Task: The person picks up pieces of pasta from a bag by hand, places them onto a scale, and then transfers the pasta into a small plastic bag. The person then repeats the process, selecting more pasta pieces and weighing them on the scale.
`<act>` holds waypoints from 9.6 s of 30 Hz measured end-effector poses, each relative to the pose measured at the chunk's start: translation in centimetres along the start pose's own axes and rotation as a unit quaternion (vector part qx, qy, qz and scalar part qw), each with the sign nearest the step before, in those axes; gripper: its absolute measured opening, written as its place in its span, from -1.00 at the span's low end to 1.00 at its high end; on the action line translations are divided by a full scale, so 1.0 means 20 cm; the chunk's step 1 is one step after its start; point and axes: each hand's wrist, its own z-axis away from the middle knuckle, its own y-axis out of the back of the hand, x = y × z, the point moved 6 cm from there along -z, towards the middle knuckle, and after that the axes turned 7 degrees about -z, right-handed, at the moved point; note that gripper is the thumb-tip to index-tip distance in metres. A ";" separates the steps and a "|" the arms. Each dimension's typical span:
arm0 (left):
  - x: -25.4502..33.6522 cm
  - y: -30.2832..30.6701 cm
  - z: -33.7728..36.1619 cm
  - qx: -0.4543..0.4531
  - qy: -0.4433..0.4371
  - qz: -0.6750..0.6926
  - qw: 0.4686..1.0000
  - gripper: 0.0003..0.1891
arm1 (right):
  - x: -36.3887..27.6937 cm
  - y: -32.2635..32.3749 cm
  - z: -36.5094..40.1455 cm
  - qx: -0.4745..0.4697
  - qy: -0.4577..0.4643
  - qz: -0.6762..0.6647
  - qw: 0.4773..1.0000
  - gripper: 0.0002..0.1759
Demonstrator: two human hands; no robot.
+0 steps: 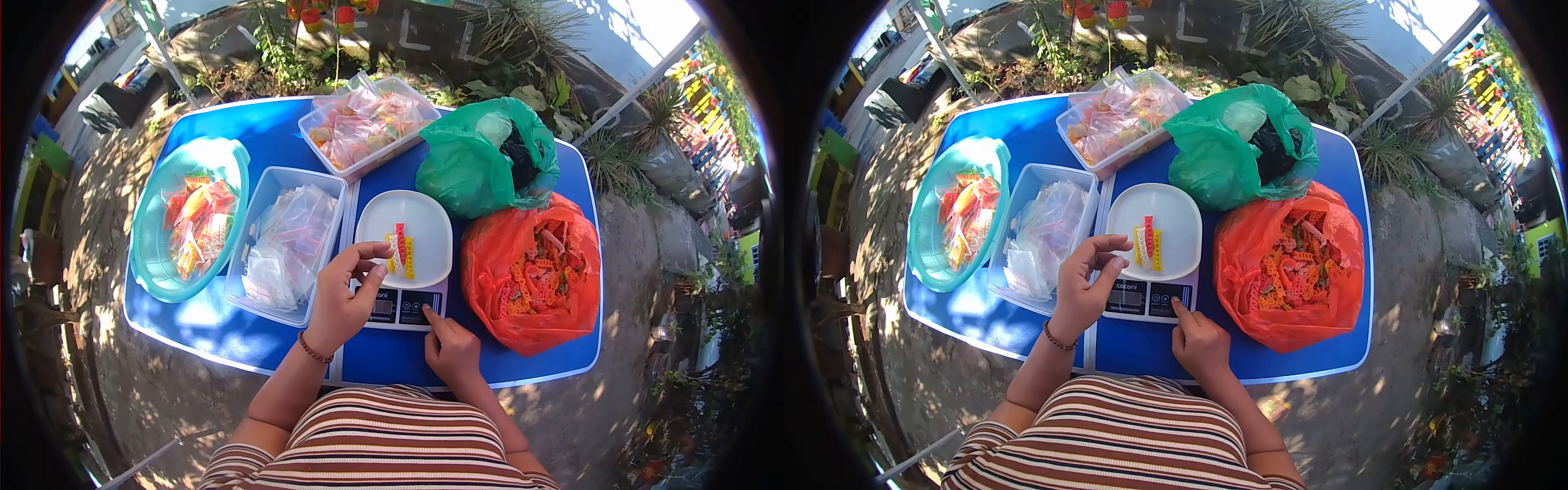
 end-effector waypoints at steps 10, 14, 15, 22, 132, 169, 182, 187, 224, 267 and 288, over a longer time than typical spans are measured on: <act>-0.01 -0.01 0.00 -0.009 0.005 0.007 1.000 -0.71 | -0.04 -0.03 -0.07 -0.033 0.011 0.063 0.997 -0.64; -0.01 0.01 0.01 -0.009 0.005 0.004 1.000 -0.71 | -0.06 0.03 -0.09 -0.042 -0.012 0.028 0.999 -0.67; -0.01 0.02 0.01 -0.008 0.007 0.001 1.000 -0.72 | -0.06 0.04 -0.10 -0.038 -0.015 0.015 0.999 -0.68; -0.02 0.04 0.01 -0.005 0.007 0.008 1.000 -0.73 | -0.08 0.03 -0.06 -0.039 -0.017 -0.046 0.998 -0.72; -0.07 0.03 0.05 -0.019 0.023 0.016 0.999 -0.70 | -0.11 0.05 -0.60 0.008 -0.007 -0.028 1.000 -0.64; -0.09 0.03 0.05 -0.026 0.032 0.024 0.999 -0.71 | -0.11 0.19 -0.31 0.020 -0.008 -0.194 0.981 -0.81; -0.10 0.04 0.07 0.021 0.016 0.050 0.998 -0.71 | -0.12 0.06 -0.55 -0.013 0.091 -0.011 0.996 -0.61; -0.10 0.06 0.08 0.023 0.021 0.049 0.998 -0.72 | -0.11 -0.03 -0.56 -0.023 0.081 0.026 0.996 -0.64; -0.12 0.04 0.08 -0.005 0.034 0.072 0.997 -0.71 | -0.01 -0.07 -0.57 -0.017 -0.139 -0.454 0.880 -0.83; -0.20 -0.01 0.04 0.036 0.194 0.414 0.889 -0.79 | -0.06 -0.03 -0.12 -0.260 -0.105 0.103 0.954 -0.49; -0.17 0.01 0.06 0.024 0.186 0.405 0.895 -0.77 | -0.12 0.04 -0.17 -0.211 -0.086 0.025 0.973 -0.59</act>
